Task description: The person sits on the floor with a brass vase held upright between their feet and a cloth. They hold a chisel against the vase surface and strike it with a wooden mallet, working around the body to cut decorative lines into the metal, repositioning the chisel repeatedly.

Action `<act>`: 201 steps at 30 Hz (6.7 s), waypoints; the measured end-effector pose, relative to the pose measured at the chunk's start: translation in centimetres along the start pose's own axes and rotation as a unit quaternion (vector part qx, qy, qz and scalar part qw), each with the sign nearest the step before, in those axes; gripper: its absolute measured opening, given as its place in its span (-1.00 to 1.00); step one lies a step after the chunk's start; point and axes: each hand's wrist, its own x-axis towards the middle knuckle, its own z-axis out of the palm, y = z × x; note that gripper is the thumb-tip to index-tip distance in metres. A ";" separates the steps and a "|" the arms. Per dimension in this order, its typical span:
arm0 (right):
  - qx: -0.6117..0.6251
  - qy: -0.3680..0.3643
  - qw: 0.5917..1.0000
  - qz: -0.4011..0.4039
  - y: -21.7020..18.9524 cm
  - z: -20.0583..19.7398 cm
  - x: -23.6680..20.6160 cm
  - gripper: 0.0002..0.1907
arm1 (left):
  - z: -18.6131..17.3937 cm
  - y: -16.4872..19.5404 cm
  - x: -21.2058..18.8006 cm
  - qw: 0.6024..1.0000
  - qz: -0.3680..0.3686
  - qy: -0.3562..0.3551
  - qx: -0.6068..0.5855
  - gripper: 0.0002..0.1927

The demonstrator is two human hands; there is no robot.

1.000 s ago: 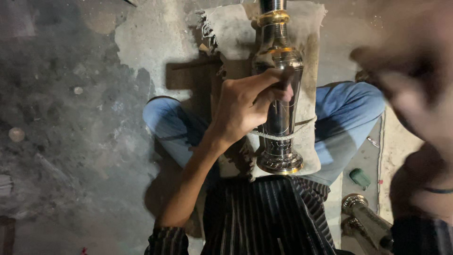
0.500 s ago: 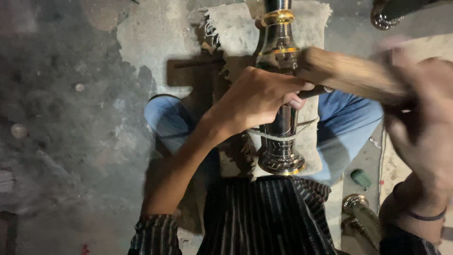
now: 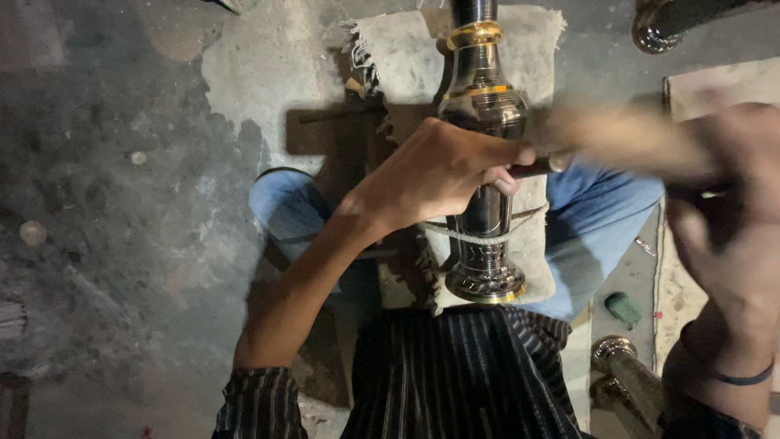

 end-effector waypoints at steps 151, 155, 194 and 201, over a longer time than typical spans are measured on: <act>0.140 0.049 0.989 -0.002 2.0 1.6 0.0 -0.56 | 0.0 1.3 1.2 0.996 -0.034 -0.077 -0.002 -0.64; -0.074 -0.046 0.990 -0.107 -0.1 -0.3 3.6 -0.42 | 0.3 1.1 0.3 0.999 -0.019 -0.025 0.004 -0.51; -0.446 -0.250 0.784 -0.353 -11.5 1.6 13.1 -0.33 | 5.6 7.0 -3.0 0.886 -0.247 0.390 -0.035 -0.79; -0.551 -0.318 0.715 -0.290 -15.1 1.1 13.4 -0.27 | 5.8 7.5 -3.0 0.873 -0.248 0.410 -0.093 -0.83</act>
